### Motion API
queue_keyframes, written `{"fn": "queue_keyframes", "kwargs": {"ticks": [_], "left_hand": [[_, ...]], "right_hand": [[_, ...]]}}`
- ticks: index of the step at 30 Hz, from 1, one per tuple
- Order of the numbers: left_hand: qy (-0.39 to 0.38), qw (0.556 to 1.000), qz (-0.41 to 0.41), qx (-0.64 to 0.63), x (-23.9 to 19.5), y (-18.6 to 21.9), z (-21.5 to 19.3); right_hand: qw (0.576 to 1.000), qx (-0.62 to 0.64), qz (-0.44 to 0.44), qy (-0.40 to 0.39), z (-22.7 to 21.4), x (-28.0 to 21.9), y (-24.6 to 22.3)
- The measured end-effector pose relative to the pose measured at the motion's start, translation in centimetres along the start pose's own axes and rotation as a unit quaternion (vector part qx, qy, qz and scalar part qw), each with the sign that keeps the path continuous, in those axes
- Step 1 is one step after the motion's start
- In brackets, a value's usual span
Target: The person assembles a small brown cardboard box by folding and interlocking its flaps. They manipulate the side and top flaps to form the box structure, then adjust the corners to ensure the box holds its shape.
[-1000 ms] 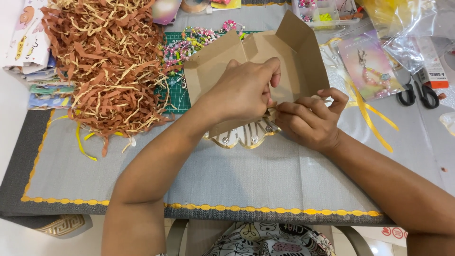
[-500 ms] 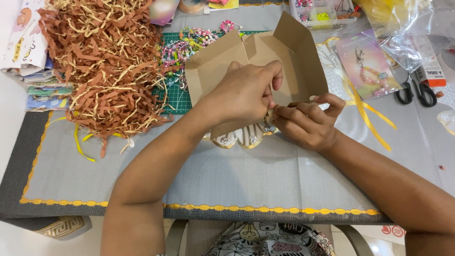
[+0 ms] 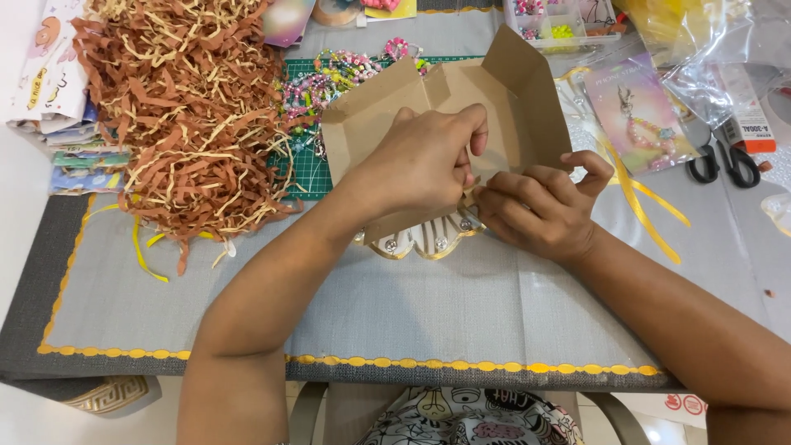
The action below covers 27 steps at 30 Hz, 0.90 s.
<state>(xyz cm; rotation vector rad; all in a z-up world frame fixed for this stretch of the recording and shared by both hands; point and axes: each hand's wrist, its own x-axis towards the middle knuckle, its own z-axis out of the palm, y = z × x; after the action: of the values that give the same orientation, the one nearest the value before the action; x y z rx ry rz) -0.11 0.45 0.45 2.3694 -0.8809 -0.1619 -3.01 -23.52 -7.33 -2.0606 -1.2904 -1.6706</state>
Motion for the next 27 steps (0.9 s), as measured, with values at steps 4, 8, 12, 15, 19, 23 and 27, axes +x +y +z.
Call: {"fn": "queue_keyframes", "kwargs": {"ticks": [4,8,12,15,19,23,27], "left_hand": [[0.01,1.0,0.008,-0.015,0.0,0.2,0.1],[-0.006,1.0,0.016,-0.02,0.3,-0.2,0.5],[-0.012,0.999,0.027,-0.014,0.3,0.0,0.3],[-0.003,0.999,0.028,-0.026,0.3,0.3,0.0],[-0.009,1.0,0.01,-0.011,-0.2,0.8,-0.7],[-0.017,1.0,0.0,0.003,-0.5,1.2,-1.0],[-0.014,1.0,-0.007,0.01,-0.4,0.9,-1.1]], "right_hand": [[1.0,-0.016,-0.001,-0.001,0.4,-0.3,0.1],[1.0,-0.02,-0.01,0.008,0.6,-0.8,-0.2],[1.0,-0.014,0.005,0.008,1.1,-1.2,-0.3],[0.999,0.021,0.025,0.011,1.4,-0.6,-0.2],[0.997,0.069,0.047,-0.002,1.6,-1.0,0.1],[0.986,0.145,0.085,-0.013,1.9,-1.6,0.6],[0.984,0.157,0.078,-0.005,2.3,-1.5,0.5]]}}
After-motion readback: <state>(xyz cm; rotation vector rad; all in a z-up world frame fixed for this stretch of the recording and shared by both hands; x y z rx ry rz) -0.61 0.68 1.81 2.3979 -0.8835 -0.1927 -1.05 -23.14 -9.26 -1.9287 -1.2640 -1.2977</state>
